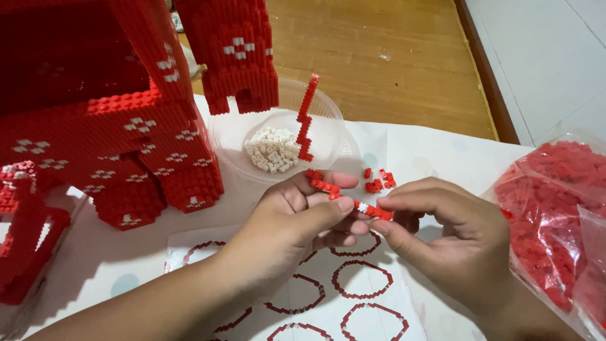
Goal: Assembling a toy figure by snapping together small red and white interlocking plastic blocks according to a guide.
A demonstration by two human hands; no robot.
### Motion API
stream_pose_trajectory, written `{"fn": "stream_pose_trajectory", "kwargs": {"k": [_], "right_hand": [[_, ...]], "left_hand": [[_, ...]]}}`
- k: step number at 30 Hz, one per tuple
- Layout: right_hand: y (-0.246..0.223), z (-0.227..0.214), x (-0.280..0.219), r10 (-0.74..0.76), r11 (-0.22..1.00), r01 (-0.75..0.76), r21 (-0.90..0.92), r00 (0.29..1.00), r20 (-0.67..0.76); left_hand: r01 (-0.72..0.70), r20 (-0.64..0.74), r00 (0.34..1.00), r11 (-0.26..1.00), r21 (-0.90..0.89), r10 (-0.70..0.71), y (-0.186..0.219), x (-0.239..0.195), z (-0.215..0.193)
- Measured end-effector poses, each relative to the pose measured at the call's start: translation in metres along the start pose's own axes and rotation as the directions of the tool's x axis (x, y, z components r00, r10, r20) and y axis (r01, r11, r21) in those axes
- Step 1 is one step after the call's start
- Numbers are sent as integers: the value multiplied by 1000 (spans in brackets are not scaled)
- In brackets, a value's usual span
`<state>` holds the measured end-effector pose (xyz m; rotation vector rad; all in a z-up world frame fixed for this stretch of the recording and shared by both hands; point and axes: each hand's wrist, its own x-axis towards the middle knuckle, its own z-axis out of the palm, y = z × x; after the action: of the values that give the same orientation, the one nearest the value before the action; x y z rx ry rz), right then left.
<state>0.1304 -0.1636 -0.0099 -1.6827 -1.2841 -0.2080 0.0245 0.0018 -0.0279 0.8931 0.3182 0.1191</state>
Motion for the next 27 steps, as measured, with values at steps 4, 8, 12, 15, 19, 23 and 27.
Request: {"fn": "stream_pose_trajectory", "kwargs": {"k": [4, 8, 12, 15, 19, 23, 27], "right_hand": [[3, 1, -2, 8, 1000, -8, -11, 1000, -13], [5, 2, -3, -24, 1000, 24, -5, 1000, -6], [1, 3, -2, -50, 998, 49, 24, 998, 31], [1, 0, 2, -88, 995, 92, -48, 994, 65], [-2, 2, 1, -82, 996, 83, -24, 996, 39], [1, 4, 0, -91, 996, 91, 0, 994, 62], [-4, -1, 3, -133, 988, 138, -64, 988, 74]], "left_hand": [[25, -30, 999, 999, -25, -26, -1, 1, 1], [-16, -8, 1000, 999, -43, 15, -1, 2, -3], [20, -111, 994, 994, 109, -8, 12, -4, 6], [-7, -85, 996, 996, 89, 14, 12, -5, 6], [-46, -72, 996, 996, 75, 51, 4, -4, 2], [-89, -46, 994, 982, 165, 97, 0, -4, 0], [-148, -43, 987, 977, 153, 156, -1, -4, -3]]}}
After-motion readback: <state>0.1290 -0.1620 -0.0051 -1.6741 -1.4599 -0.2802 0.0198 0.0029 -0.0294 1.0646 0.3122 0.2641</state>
